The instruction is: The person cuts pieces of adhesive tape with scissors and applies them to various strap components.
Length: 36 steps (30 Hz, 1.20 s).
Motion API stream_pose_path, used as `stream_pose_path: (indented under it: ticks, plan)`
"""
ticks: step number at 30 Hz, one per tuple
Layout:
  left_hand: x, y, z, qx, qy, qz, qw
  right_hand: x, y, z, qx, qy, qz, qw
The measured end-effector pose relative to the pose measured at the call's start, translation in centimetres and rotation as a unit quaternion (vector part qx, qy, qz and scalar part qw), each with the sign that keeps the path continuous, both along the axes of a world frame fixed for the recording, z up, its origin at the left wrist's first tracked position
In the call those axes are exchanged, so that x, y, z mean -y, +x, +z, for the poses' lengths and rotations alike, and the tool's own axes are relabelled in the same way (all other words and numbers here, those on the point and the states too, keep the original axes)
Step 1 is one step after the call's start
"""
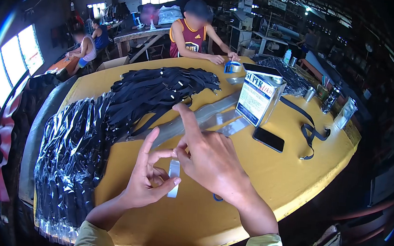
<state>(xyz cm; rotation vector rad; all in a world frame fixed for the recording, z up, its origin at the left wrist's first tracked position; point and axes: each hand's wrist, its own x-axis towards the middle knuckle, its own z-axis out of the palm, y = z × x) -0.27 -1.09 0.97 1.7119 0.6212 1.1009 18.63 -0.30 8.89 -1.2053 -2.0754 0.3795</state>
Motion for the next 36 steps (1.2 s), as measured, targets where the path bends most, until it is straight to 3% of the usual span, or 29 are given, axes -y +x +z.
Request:
stream_pose_path:
  ticks: [5, 7, 10, 13, 14, 18, 25, 28, 30, 33, 36]
  plan:
    - [-0.4, -0.2, 0.0, 0.012, -0.016, -0.009, 1.0, -0.2, 0.2, -0.5, 0.006, 0.015, -0.029, 0.999]
    - [-0.7, -0.3, -0.2, 0.025, -0.013, -0.012, 1.0, 0.3, 0.3, -0.9, -0.076, 0.052, -0.11, 0.99]
    - [-1.1, -0.6, 0.1, 0.04, 0.045, -0.007, 0.998, 0.4, 2.6, -4.9, -0.12, 0.017, -0.136, 0.983]
    - [-0.8, -1.0, 0.5, 0.077, 0.022, -0.009, 0.997, 2.3, 5.6, -9.7, 0.113, -0.129, -0.117, 0.978]
    - [-0.9, -1.1, 0.5, 0.078, 0.061, -0.003, 0.995, 2.8, 6.2, -11.2, 0.173, -0.164, -0.112, 0.965]
    - [-1.1, -1.5, 1.0, 0.07, 0.138, 0.012, 0.988, 4.2, 7.2, -15.0, 0.201, -0.21, -0.134, 0.947]
    - [-1.1, -1.9, 1.2, 0.042, 0.167, 0.029, 0.985, 2.7, 6.7, -14.9, 0.218, -0.253, -0.145, 0.931]
    - [-1.2, -2.0, 1.2, 0.063, 0.17, 0.019, 0.983, 2.2, 8.1, -16.1, 0.194, -0.148, -0.087, 0.966]
    - [-1.1, -2.0, 1.4, 0.067, 0.178, 0.028, 0.981, 1.4, 9.1, -15.2, 0.125, -0.205, -0.024, 0.97]
    - [-1.2, -2.0, 1.4, 0.069, 0.175, 0.028, 0.982, 0.3, 10.2, -12.4, 0.202, -0.288, 0.002, 0.936]
    - [-1.0, -2.0, 1.6, 0.084, 0.144, 0.022, 0.986, 0.3, 11.4, -9.3, 0.156, -0.292, 0.033, 0.943]
